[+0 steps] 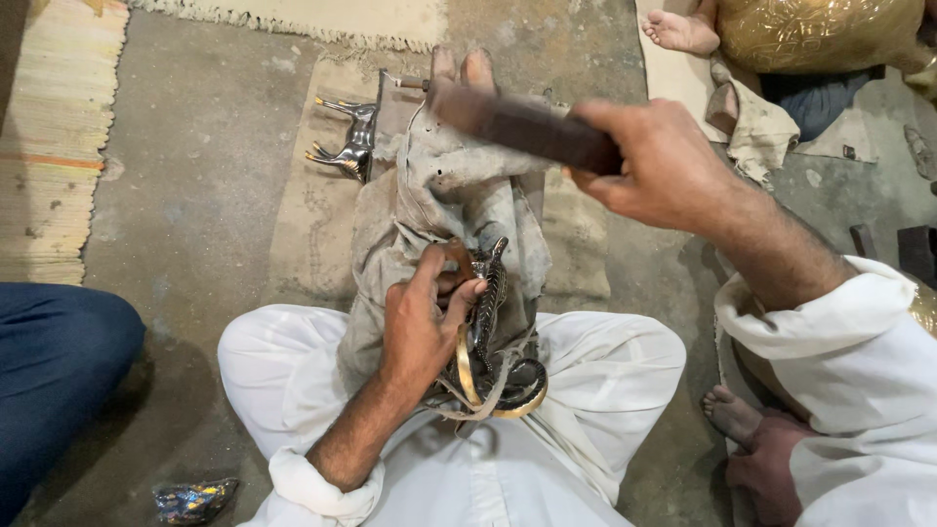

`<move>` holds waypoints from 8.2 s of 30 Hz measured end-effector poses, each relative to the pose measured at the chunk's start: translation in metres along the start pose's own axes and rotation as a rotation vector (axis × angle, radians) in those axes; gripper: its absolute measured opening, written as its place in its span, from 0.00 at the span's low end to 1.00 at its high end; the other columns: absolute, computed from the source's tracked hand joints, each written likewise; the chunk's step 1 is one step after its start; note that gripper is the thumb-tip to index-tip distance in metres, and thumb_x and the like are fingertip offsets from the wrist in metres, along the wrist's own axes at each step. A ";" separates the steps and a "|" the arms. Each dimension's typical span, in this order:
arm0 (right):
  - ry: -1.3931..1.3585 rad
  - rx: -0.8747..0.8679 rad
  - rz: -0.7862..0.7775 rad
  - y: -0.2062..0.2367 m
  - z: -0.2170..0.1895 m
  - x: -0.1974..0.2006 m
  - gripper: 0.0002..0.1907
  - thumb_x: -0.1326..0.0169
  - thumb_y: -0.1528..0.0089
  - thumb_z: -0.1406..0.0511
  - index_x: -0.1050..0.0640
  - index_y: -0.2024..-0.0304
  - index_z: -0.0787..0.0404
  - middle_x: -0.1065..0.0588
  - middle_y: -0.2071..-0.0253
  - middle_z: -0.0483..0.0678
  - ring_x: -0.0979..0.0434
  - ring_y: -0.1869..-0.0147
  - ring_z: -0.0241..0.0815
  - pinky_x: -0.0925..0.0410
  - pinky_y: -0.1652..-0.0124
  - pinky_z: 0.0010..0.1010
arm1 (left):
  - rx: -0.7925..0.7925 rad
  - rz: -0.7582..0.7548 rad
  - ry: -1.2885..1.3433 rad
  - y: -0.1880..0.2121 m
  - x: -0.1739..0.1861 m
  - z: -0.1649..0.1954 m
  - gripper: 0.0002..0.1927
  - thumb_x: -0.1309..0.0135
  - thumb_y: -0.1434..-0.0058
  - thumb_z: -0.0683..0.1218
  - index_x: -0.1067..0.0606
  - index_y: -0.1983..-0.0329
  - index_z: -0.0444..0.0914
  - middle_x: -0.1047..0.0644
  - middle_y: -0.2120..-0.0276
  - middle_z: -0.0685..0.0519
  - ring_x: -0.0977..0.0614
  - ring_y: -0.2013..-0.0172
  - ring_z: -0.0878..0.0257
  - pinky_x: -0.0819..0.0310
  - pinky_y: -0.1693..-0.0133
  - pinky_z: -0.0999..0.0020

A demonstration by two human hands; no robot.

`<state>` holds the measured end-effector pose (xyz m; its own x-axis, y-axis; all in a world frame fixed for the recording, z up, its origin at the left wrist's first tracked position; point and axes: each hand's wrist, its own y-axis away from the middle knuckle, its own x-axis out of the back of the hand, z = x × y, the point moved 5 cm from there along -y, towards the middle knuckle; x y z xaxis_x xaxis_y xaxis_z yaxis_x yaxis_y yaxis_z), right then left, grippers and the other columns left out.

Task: The person sits cross-legged on the floor holding an ornate metal animal figurine against a cloth-covered form on their lap. They position a small punch against the figurine's surface and strike it with a wooden mallet, repeatedly repositioning the punch to work different spots, and at times rotate the figurine to reach other areas.

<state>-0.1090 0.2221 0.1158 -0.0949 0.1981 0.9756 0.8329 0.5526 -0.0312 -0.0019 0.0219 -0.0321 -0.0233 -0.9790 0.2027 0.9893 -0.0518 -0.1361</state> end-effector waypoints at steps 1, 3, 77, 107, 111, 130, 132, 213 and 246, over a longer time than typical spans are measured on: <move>0.104 0.014 -0.079 -0.002 -0.002 -0.006 0.16 0.39 0.42 0.66 0.22 0.51 0.58 0.21 0.72 0.51 0.18 0.69 0.47 0.26 0.64 0.42 | 0.035 -0.008 -0.015 0.000 0.000 -0.001 0.16 0.38 0.37 0.44 0.30 0.51 0.37 0.15 0.71 0.47 0.12 0.72 0.57 0.24 0.74 0.65; 0.317 0.037 -0.238 -0.005 -0.005 -0.017 0.18 0.37 0.46 0.65 0.21 0.53 0.54 0.20 0.74 0.50 0.18 0.69 0.52 0.28 0.65 0.47 | 0.100 -0.022 -0.041 -0.001 -0.001 -0.004 0.15 0.38 0.37 0.45 0.30 0.53 0.37 0.15 0.73 0.47 0.13 0.76 0.56 0.25 0.75 0.64; 0.208 -0.101 -0.153 -0.005 0.004 -0.011 0.14 0.40 0.43 0.68 0.24 0.55 0.57 0.22 0.72 0.51 0.19 0.66 0.51 0.28 0.62 0.45 | 0.026 -0.039 -0.008 0.007 -0.002 0.001 0.15 0.40 0.35 0.46 0.29 0.50 0.37 0.15 0.71 0.48 0.11 0.72 0.56 0.23 0.72 0.63; 0.312 -0.095 -0.288 -0.004 0.011 -0.025 0.18 0.40 0.46 0.69 0.22 0.53 0.52 0.20 0.71 0.48 0.18 0.65 0.52 0.28 0.61 0.47 | 0.035 -0.063 -0.088 0.006 -0.002 -0.004 0.19 0.38 0.37 0.50 0.27 0.48 0.38 0.17 0.72 0.48 0.15 0.76 0.56 0.26 0.74 0.61; 0.282 -0.155 -0.224 -0.005 0.016 -0.021 0.12 0.40 0.43 0.67 0.22 0.56 0.54 0.21 0.71 0.49 0.18 0.64 0.51 0.28 0.59 0.47 | -0.012 -0.058 -0.051 0.006 -0.001 -0.003 0.18 0.39 0.37 0.50 0.28 0.49 0.38 0.16 0.68 0.49 0.14 0.72 0.58 0.24 0.75 0.63; 0.398 -0.089 -0.417 0.014 0.020 -0.040 0.21 0.40 0.47 0.68 0.26 0.52 0.51 0.21 0.71 0.48 0.18 0.62 0.53 0.29 0.61 0.47 | -0.060 -0.031 0.080 0.004 -0.001 -0.010 0.16 0.39 0.37 0.44 0.27 0.48 0.36 0.16 0.69 0.46 0.14 0.68 0.58 0.22 0.69 0.66; 0.362 -0.114 -0.401 0.030 0.036 -0.050 0.23 0.39 0.45 0.66 0.28 0.48 0.54 0.21 0.70 0.48 0.18 0.61 0.52 0.29 0.60 0.46 | 0.075 -0.024 0.408 0.003 -0.001 -0.025 0.13 0.43 0.33 0.43 0.28 0.47 0.37 0.15 0.65 0.49 0.12 0.64 0.65 0.17 0.65 0.71; -0.089 -0.349 -0.240 -0.002 0.095 -0.069 0.22 0.36 0.45 0.58 0.25 0.49 0.51 0.20 0.63 0.51 0.19 0.53 0.55 0.30 0.54 0.47 | 0.136 -0.416 -0.097 -0.105 -0.018 -0.034 0.17 0.35 0.43 0.43 0.24 0.52 0.34 0.16 0.76 0.51 0.15 0.78 0.68 0.23 0.76 0.70; 0.119 -0.276 -0.291 -0.011 0.076 -0.063 0.22 0.36 0.44 0.59 0.25 0.49 0.52 0.20 0.64 0.54 0.19 0.54 0.57 0.31 0.56 0.50 | 0.073 -0.339 -0.096 -0.094 -0.014 -0.023 0.17 0.34 0.45 0.44 0.24 0.55 0.38 0.16 0.78 0.53 0.15 0.79 0.66 0.25 0.73 0.67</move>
<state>-0.1530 0.2650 0.0387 -0.2977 -0.0382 0.9539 0.8968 0.3312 0.2932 -0.0980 0.0361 -0.0449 -0.3413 -0.8855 0.3152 0.9356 -0.3524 0.0230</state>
